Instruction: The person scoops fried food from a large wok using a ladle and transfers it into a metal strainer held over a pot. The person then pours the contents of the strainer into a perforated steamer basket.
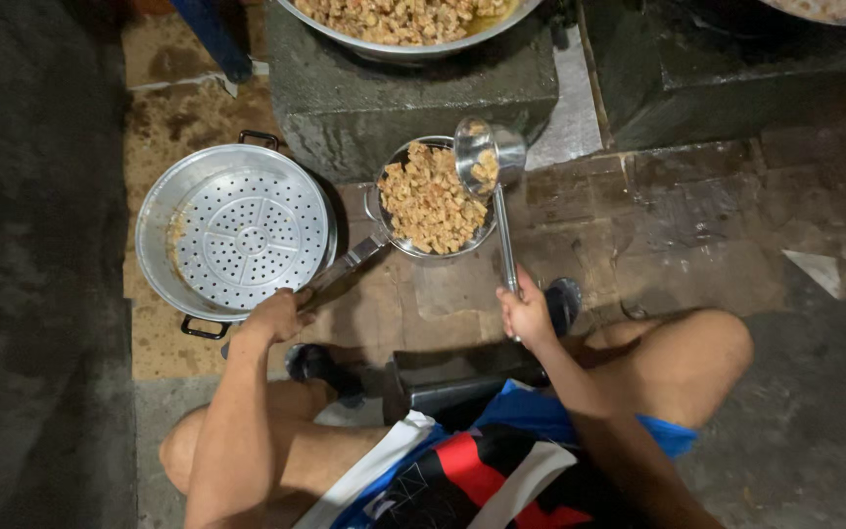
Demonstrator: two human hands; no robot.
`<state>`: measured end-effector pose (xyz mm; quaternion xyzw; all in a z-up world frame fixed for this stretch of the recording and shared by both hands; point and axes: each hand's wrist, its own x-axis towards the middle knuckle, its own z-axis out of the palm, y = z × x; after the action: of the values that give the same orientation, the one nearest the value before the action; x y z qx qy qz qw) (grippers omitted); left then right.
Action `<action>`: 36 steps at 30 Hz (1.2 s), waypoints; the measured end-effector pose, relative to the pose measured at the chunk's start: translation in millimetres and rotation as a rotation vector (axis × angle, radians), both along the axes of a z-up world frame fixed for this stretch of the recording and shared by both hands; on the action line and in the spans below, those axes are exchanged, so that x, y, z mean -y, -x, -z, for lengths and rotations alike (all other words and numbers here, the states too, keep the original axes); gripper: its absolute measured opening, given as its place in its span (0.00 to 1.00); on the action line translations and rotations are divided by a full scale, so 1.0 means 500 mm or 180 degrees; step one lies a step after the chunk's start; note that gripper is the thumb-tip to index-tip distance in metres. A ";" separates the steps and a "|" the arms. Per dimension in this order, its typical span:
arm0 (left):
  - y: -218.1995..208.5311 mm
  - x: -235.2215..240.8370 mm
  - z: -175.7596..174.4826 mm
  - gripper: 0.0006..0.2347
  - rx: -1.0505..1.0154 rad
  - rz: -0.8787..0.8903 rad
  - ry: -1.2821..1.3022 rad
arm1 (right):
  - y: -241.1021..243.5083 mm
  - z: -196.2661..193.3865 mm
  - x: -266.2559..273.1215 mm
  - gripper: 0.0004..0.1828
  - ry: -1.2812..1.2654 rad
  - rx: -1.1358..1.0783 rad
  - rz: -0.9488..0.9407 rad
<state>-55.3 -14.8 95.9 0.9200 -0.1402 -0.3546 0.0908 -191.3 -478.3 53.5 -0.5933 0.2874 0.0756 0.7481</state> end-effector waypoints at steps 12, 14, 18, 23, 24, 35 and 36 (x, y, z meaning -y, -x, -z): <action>-0.018 -0.001 0.039 0.28 0.0056 0.0093 0.0033 | 0.014 -0.050 -0.005 0.45 0.3742 0.0720 -0.1182; -0.006 0.003 0.042 0.28 -0.0034 0.0051 0.0037 | 0.009 -0.039 -0.002 0.45 0.3806 0.0589 -0.1317; -0.034 0.002 0.044 0.27 -0.0019 0.0291 -0.0074 | 0.005 -0.007 0.015 0.42 0.3457 0.0683 -0.1196; -0.015 -0.011 0.056 0.28 0.0152 0.0156 0.0148 | -0.004 0.026 0.025 0.42 0.1231 0.0609 -0.0358; -0.014 -0.009 0.054 0.29 0.0160 0.0157 0.0111 | -0.015 0.015 0.035 0.40 0.0881 0.0324 -0.0286; -0.019 0.010 0.012 0.28 -0.0071 0.0192 0.0040 | -0.071 -0.074 0.075 0.18 0.0687 -0.0543 -0.0147; -0.017 0.010 0.013 0.28 -0.0088 0.0217 0.0057 | -0.061 -0.087 0.068 0.22 0.0600 -0.0581 -0.0137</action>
<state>-47.0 -19.6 89.6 0.9088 -0.1735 -0.3688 0.0888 -160.6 -512.4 97.1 -0.6577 0.3473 0.1180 0.6580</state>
